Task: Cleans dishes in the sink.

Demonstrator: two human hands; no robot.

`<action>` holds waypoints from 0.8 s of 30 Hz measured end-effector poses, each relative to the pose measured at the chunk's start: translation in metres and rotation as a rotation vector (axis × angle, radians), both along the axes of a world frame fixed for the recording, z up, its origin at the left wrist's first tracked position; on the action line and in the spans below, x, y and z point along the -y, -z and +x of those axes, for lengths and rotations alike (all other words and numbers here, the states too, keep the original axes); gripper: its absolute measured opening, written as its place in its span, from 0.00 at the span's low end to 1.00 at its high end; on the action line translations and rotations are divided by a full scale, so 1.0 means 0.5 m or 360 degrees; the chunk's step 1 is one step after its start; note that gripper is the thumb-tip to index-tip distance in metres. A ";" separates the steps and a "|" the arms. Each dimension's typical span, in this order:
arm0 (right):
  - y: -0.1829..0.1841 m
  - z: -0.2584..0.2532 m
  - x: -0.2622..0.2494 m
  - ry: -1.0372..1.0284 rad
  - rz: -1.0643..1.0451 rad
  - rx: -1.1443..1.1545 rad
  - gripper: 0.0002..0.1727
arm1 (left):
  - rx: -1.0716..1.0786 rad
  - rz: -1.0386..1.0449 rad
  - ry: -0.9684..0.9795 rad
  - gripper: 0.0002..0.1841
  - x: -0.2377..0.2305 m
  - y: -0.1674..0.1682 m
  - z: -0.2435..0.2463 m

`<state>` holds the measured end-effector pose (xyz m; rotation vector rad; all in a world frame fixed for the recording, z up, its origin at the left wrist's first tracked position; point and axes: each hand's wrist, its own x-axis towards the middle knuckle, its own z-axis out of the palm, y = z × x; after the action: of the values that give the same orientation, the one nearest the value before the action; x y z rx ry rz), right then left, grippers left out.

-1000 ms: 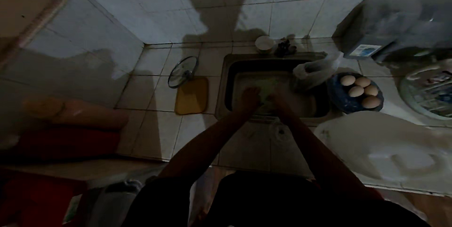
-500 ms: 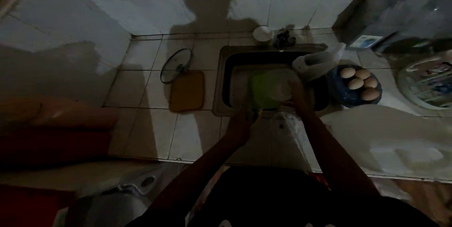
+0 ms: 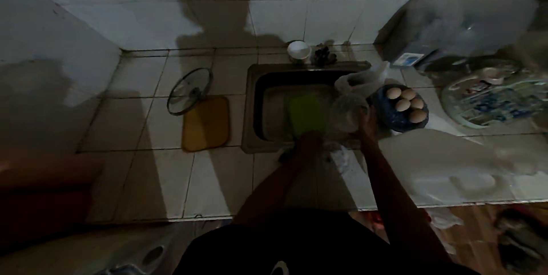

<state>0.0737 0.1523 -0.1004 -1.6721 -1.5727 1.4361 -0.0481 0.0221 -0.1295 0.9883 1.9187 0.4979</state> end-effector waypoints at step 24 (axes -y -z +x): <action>-0.004 -0.091 0.058 -0.0158 -0.0673 -0.0459 0.37 | -0.0333 0.0672 -0.0634 0.18 -0.065 -0.103 -0.111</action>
<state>0.0284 0.1232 -0.0983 -1.5221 -1.2690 2.0704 -0.1037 0.0548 -0.0780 0.9441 2.2655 1.1018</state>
